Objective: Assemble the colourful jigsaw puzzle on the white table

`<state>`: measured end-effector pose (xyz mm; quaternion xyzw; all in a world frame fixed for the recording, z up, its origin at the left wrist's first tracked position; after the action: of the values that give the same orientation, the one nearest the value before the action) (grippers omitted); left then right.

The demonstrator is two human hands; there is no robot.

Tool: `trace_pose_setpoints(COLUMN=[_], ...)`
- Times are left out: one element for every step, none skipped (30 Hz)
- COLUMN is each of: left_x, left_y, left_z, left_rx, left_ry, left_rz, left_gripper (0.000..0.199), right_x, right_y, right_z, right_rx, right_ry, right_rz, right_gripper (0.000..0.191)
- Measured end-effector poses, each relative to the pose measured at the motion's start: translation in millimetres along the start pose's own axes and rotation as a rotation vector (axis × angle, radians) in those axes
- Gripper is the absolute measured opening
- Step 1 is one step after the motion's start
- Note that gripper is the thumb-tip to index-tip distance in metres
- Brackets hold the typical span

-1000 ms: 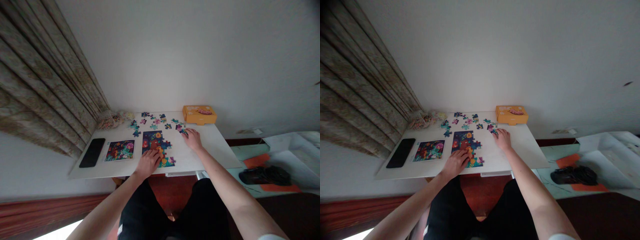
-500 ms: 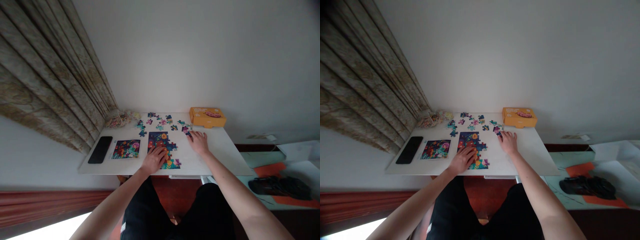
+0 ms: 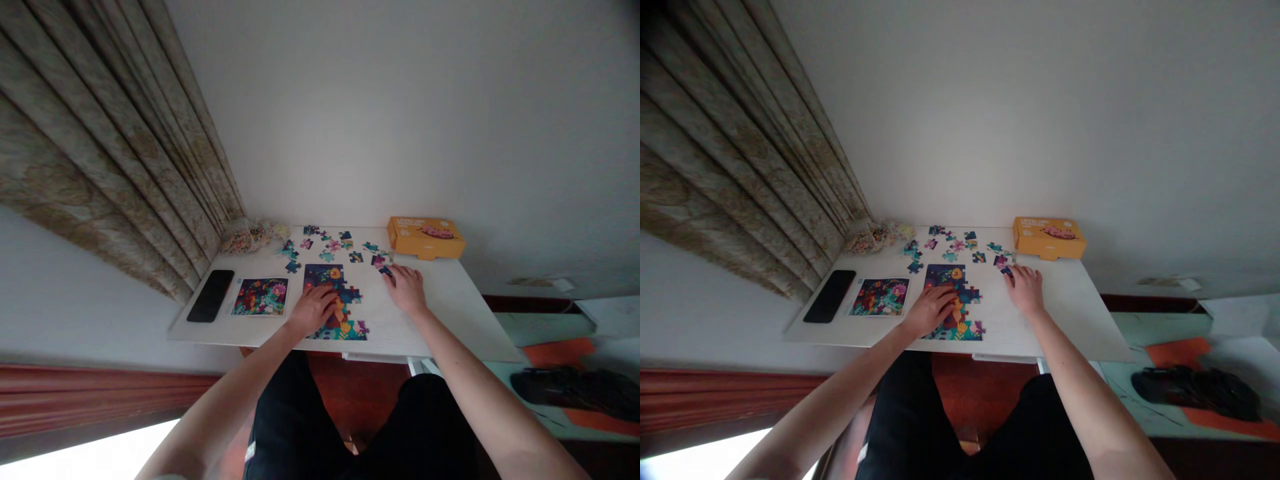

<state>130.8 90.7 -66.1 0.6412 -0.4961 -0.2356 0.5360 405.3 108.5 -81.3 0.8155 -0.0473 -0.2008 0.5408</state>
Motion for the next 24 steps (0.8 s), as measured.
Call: trace_pose_setpoints(left_x=[-8.0,-18.2,-30.5,-45.2,-62.5,-81.6,-101.9,-122.5,-142.8,-159.0,-173.3,-186.8,-199.6,-211.4,-222.2,-231.6,-239.3,-245.2,-249.6,-252.7,-254.9,-256.7,-258.1,-259.5], left_y=[2.8,5.3,7.5,9.3,11.7,14.1,16.3,18.2,19.8,22.7,25.7,28.5,30.7,32.3,32.9,32.5,31.3,29.6,27.7,25.8,24.0,22.5,21.4,20.6], left_z=[-4.2,-9.8,-17.1,-25.9,-35.9,-46.7,-57.8,-68.8,-78.9,-90.4,-101.2,-110.2,-116.8,-121.2,-123.3,-123.6,-123.0,-122.1,-121.4,-121.3,-121.8,-122.9,-124.3,-125.5], left_rx=[0.007,0.009,0.007,-0.001,-0.006,-0.012,-0.018,-0.022,-0.028,-0.026,-0.021,-0.015,-0.011,-0.007,-0.005,-0.006,-0.008,-0.009,-0.009,-0.007,-0.004,-0.001,0.001,-0.001], left_ry=[0.016,0.035,0.057,0.085,0.126,0.176,0.237,0.304,0.378,0.412,0.437,0.465,0.501,0.542,0.590,0.638,0.685,0.725,0.758,0.782,0.800,0.812,0.822,0.830], left_rz=[-0.007,-0.019,-0.034,-0.047,-0.059,-0.065,-0.058,-0.037,-0.015,-0.009,-0.007,-0.006,-0.007,-0.010,-0.014,-0.020,-0.028,-0.039,-0.051,-0.063,-0.073,-0.079,-0.080,-0.075], left_gripper=[0.034,0.034,0.034,0.034,0.034,0.035,0.036,0.037,0.038,0.039,0.041,0.043,0.044,0.044,0.044,0.045,0.046,0.048,0.048,0.047,0.046,0.045,0.044,0.046], right_x=[1.4,3.2,5.2,7.2,9.0,10.4,11.4,12.1,12.8,13.8,14.9,16.2,17.4,18.5,19.3,19.6,19.5,19.3,18.9,18.5,18.3,18.3,18.4,18.5], right_y=[1.1,2.3,3.8,5.4,7.1,8.8,10.3,11.5,12.7,13.6,14.3,14.5,14.2,13.4,12.2,10.8,9.5,8.3,7.5,6.9,6.4,5.9,5.5,5.1], right_z=[0.0,0.0,0.1,0.4,0.8,1.3,1.8,2.2,2.5,2.5,2.3,1.9,1.4,0.7,0.0,-0.8,-1.6,-2.5,-3.3,-4.1,-4.8,-5.4,-5.7,-6.0], right_rx=[0.012,0.026,0.041,0.056,0.071,0.084,0.093,0.099,0.103,0.106,0.106,0.104,0.099,0.092,0.084,0.076,0.071,0.071,0.074,0.081,0.088,0.094,0.098,0.101], right_ry=[-0.005,-0.012,-0.020,-0.030,-0.038,-0.045,-0.050,-0.055,-0.063,-0.076,-0.093,-0.111,-0.130,-0.146,-0.158,-0.164,-0.166,-0.164,-0.160,-0.156,-0.152,-0.150,-0.149,-0.148], right_rz=[-0.011,-0.023,-0.034,-0.045,-0.055,-0.066,-0.075,-0.082,-0.087,-0.089,-0.087,-0.082,-0.075,-0.066,-0.055,-0.044,-0.035,-0.029,-0.027,-0.031,-0.037,-0.043,-0.049,-0.052], right_gripper=[0.036,0.037,0.037,0.037,0.036,0.036,0.035,0.035,0.034,0.033,0.033,0.033,0.033,0.033,0.034,0.035,0.035,0.036,0.037,0.038,0.039,0.040,0.040,0.041])
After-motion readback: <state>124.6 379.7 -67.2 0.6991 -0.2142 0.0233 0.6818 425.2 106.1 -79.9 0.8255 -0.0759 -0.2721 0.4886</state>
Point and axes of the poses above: each hand's wrist, its own z-axis away from the middle knuckle, its own y-axis out of the back of the hand, x = y × z, the point moved 10 cm from there along -z, towards the middle knuckle, and after that the axes turned 15 degrees about -y, right-handed, at the moved point
